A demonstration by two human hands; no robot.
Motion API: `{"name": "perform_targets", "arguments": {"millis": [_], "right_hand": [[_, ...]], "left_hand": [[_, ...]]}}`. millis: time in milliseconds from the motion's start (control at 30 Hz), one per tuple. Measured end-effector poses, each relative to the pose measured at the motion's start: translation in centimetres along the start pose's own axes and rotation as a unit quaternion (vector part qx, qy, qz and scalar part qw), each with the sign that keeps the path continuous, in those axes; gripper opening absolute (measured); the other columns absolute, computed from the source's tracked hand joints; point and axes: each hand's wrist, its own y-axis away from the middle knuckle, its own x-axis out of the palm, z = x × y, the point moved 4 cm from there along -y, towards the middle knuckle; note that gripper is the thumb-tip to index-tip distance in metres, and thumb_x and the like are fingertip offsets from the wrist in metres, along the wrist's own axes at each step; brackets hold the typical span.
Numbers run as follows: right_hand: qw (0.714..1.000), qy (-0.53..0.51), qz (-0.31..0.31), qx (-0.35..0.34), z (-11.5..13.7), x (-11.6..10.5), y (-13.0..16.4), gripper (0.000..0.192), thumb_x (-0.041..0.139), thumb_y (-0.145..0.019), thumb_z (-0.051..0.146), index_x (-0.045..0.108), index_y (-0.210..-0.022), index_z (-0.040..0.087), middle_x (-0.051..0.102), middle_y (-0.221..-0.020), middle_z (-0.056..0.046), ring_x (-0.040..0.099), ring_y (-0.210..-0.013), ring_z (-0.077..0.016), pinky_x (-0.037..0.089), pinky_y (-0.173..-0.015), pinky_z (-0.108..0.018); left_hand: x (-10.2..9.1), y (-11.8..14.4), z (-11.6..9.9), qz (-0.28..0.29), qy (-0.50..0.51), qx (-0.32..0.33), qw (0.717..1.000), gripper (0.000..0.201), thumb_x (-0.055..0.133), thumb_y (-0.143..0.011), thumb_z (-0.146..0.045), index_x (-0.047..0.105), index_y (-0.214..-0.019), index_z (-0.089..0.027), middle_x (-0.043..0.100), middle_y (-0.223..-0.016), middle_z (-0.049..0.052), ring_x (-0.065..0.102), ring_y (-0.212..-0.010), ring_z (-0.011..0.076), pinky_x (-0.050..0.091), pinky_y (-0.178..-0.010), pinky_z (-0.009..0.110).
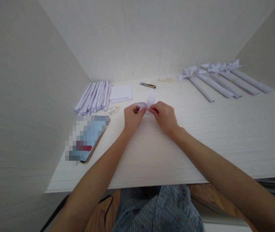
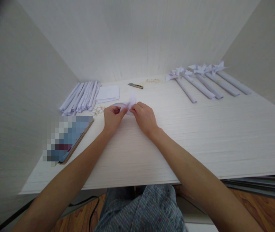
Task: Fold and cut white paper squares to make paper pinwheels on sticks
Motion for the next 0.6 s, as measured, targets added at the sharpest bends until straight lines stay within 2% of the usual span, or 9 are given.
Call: {"name": "perform_targets", "arguments": {"millis": [400,600], "right_hand": [[0.998,-0.047,-0.045,-0.017,-0.08,0.12,0.24,0.013,0.05,-0.08,0.015,0.06,-0.073,0.016,0.061,-0.068,-0.004,0.053,-0.063,-0.0145,0.041,-0.062,-0.027],[0.997,-0.047,-0.053,-0.017,-0.28,0.08,0.22,0.013,0.05,-0.08,0.016,0.061,-0.073,0.016,0.062,-0.069,-0.004,0.054,-0.063,-0.0143,0.041,-0.062,-0.027]], "left_hand": [[-0.34,-0.29,0.25,-0.032,0.019,-0.002,0.999,0.008,0.064,-0.055,-0.02,0.06,-0.057,-0.013,0.061,-0.055,-0.002,0.054,-0.052,0.0095,0.043,-0.053,0.022],[-0.29,-0.19,0.1,-0.024,0.012,-0.004,1.0,0.008,0.064,-0.056,-0.02,0.061,-0.058,-0.013,0.063,-0.058,-0.001,0.056,-0.055,0.0104,0.045,-0.056,0.023]]}}
